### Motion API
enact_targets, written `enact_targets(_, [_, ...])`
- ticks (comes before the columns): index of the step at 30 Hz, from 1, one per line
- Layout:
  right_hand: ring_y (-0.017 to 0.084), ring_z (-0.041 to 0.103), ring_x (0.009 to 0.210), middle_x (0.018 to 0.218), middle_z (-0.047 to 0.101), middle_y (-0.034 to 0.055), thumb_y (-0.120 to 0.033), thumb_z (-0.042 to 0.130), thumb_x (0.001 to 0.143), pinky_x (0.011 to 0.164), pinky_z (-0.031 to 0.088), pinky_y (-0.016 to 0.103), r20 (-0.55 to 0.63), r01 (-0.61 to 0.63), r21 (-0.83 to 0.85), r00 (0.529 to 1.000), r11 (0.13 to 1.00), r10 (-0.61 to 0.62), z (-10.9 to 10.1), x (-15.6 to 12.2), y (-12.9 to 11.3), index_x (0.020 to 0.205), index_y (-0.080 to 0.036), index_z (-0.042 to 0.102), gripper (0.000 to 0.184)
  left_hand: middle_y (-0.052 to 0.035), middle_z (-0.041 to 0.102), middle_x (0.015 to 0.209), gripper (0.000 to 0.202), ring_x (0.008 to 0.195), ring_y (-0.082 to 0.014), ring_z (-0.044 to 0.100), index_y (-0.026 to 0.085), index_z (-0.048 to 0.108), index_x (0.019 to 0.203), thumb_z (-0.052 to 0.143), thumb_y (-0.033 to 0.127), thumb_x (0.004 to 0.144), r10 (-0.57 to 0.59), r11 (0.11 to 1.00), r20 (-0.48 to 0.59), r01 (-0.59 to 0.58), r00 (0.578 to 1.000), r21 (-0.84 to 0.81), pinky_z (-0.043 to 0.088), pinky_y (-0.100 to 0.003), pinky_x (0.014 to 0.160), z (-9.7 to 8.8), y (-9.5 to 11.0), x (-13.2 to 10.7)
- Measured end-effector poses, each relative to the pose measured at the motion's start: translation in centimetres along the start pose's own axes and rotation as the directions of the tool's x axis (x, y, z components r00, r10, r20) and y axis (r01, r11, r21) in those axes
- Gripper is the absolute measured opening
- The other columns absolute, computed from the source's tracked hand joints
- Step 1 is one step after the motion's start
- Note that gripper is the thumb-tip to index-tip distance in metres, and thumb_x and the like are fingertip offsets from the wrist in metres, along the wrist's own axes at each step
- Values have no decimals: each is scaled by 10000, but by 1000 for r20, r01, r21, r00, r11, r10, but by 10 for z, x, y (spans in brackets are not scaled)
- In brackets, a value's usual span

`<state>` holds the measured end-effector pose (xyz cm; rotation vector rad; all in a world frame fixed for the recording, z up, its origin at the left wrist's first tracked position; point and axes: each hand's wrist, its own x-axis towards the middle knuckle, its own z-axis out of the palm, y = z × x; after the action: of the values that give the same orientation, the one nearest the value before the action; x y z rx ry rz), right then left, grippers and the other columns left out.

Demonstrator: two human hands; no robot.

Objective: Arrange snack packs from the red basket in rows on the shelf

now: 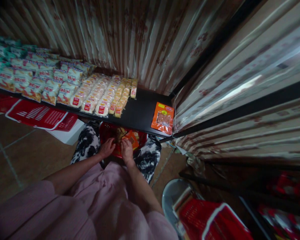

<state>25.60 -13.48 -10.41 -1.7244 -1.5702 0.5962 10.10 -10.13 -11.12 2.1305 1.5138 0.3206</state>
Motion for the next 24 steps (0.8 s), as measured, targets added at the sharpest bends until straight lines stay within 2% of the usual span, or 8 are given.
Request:
enact_targets(3, [208, 541, 968, 1008, 627, 113, -169, 415, 861, 905, 431, 351, 144, 128, -22, 982, 992, -123, 22, -15, -7, 965, -175, 686, 290, -123, 501, 1309, 435, 1225, -191, 461, 123, 410, 1301, 351, 270, 896, -35, 999, -12, 35, 999, -13, 355, -317, 1044, 1, -2, 3])
enact_targets(6, [209, 542, 891, 899, 626, 93, -132, 504, 802, 834, 447, 342, 322, 263, -13, 914, 965, -245, 33, -27, -10, 865, -185, 701, 214, -129, 502, 1320, 447, 1228, -196, 464, 107, 399, 1315, 332, 284, 909, -76, 997, 22, 76, 997, -7, 341, -314, 1053, 3, -5, 5])
enact_targets(12, [184, 555, 789, 809, 633, 70, -155, 490, 789, 780, 442, 296, 369, 231, -30, 907, 972, -204, 21, -29, -15, 785, -183, 676, 188, -130, 517, 1299, 469, 1188, -209, 493, 120, 429, 1319, 389, 300, 889, -83, 995, 115, 77, 990, 62, 361, -314, 1026, 5, -7, 4])
enact_targets(14, [182, 560, 807, 821, 637, 64, -200, 461, 814, 802, 436, 294, 285, 151, -33, 949, 988, -136, 12, -22, -14, 807, -191, 659, 198, -97, 504, 1317, 462, 1182, -192, 493, 169, 413, 1343, 371, 284, 897, -58, 997, 127, 51, 990, 55, 366, -304, 1018, 5, -7, 4])
enact_targets(17, [201, 540, 943, 927, 626, 89, -270, 380, 864, 913, 394, 334, -42, -136, -34, 990, 990, 134, -1, -3, -4, 869, -183, 628, 262, -53, 487, 1323, 478, 1175, -178, 487, 256, 400, 1357, 407, 264, 880, 8, 997, 155, -20, 988, 74, 362, -304, 1017, 5, -9, 2])
enact_targets(18, [216, 517, 1018, 991, 615, 105, -273, 381, 861, 958, 363, 358, -154, -276, -14, 950, 961, 271, -5, 5, 2, 897, -174, 619, 261, -52, 485, 1316, 490, 1172, -186, 485, 274, 405, 1354, 436, 271, 865, 26, 995, 166, -42, 986, 93, 357, -318, 1021, 5, -9, 2])
enact_targets(20, [245, 453, 1156, 1133, 573, 139, -240, 440, 825, 1005, 322, 375, -234, -564, 94, 788, 820, 569, -12, 18, 17, 980, -153, 600, 239, -57, 483, 1300, 498, 1174, -206, 475, 295, 431, 1337, 478, 281, 842, 57, 988, 186, -82, 981, 131, 344, -352, 1030, 5, -9, 0])
enact_targets(24, [223, 580, 971, 991, 626, 129, -273, 489, 858, 864, 441, 372, -107, -672, 180, 713, 719, 693, -13, 30, 45, 956, -137, 604, 204, -70, 480, 1291, 460, 1181, -217, 458, 293, 496, 1290, 469, 233, 835, 95, 981, 199, -126, 975, 145, 332, -370, 1038, 4, -9, -1])
